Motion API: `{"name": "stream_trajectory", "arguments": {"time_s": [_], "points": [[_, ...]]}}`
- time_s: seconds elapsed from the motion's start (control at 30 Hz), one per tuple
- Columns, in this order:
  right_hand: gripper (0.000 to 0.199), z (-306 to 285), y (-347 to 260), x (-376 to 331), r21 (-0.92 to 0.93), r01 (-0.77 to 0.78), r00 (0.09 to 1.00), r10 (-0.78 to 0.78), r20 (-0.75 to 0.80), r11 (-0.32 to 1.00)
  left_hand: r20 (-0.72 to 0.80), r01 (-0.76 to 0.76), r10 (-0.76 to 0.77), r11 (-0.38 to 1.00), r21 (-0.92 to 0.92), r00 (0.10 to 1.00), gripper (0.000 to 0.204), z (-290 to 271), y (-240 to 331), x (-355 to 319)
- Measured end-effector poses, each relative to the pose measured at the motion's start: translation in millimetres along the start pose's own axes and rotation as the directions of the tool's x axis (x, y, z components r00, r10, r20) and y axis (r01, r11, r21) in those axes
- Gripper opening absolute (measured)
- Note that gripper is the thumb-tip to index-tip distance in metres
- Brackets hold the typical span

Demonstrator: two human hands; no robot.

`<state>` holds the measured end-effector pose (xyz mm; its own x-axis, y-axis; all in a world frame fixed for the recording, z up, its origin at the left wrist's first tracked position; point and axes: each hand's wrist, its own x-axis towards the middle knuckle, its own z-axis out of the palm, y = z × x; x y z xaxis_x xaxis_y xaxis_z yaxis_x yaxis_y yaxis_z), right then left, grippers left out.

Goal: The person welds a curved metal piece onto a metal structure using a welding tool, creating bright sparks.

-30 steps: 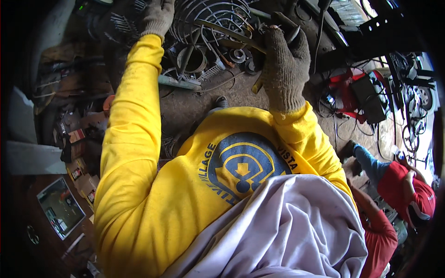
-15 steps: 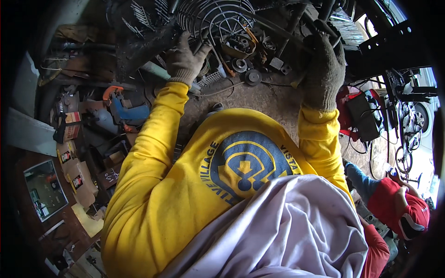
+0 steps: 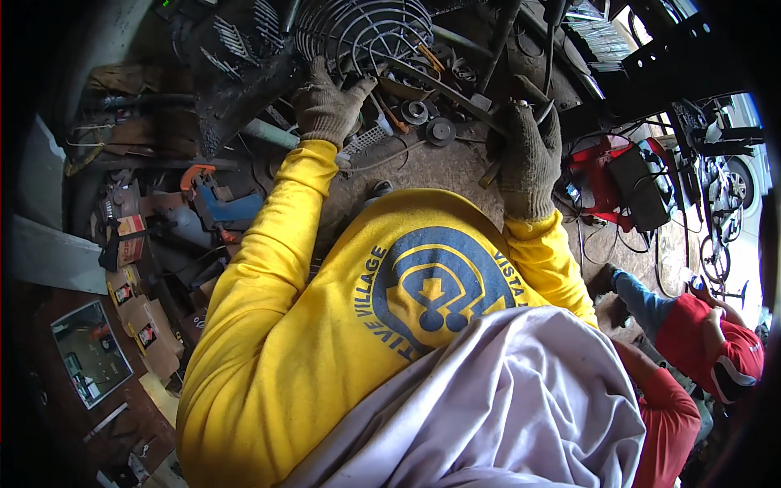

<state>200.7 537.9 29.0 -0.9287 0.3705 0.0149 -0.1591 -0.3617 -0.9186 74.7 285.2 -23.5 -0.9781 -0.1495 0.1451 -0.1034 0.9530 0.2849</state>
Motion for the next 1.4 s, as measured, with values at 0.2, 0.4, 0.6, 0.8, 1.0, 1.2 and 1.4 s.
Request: {"name": "stream_trajectory", "arguments": {"time_s": [0.2,0.4,0.6,0.8,1.0,1.2,1.4], "points": [[0.033,9,-2,-9,0.049,-0.008,1.0,0.007,0.026,0.999,-0.146,-0.22,0.191,0.949,-0.224,0.971,0.087,-7,-15,-24],[0.037,25,0,-15,0.052,-0.01,0.999,0.008,0.047,0.999,0.051,-0.254,0.384,0.697,-0.67,0.922,0.03,-22,-7,-69],[0.042,41,0,-23,0.063,0.047,0.988,-0.056,0.147,0.997,-0.066,-0.48,0.62,0.531,-0.698,0.782,0.048,-63,20,-74],[0.034,58,-11,-35,-0.024,0.119,0.895,-0.096,0.436,0.993,0.007,-0.478,0.728,0.458,-0.749,0.686,0.097,-108,27,-93],[0.042,84,-20,-19,-0.286,0.568,0.641,-0.197,0.742,0.771,0.072,-0.527,0.681,0.626,-0.575,0.729,0.056,-122,13,-104],[0.049,110,-19,-29,-0.395,0.655,0.563,-0.067,0.824,0.644,0.049,-0.411,0.587,0.622,-0.666,0.808,0.057,-124,-20,-114],[0.055,107,-19,-29,-0.445,0.684,0.597,-0.092,0.797,0.579,0.182,-0.122,0.41,0.613,-0.78,0.894,0.034,-116,-57,-111]]}}
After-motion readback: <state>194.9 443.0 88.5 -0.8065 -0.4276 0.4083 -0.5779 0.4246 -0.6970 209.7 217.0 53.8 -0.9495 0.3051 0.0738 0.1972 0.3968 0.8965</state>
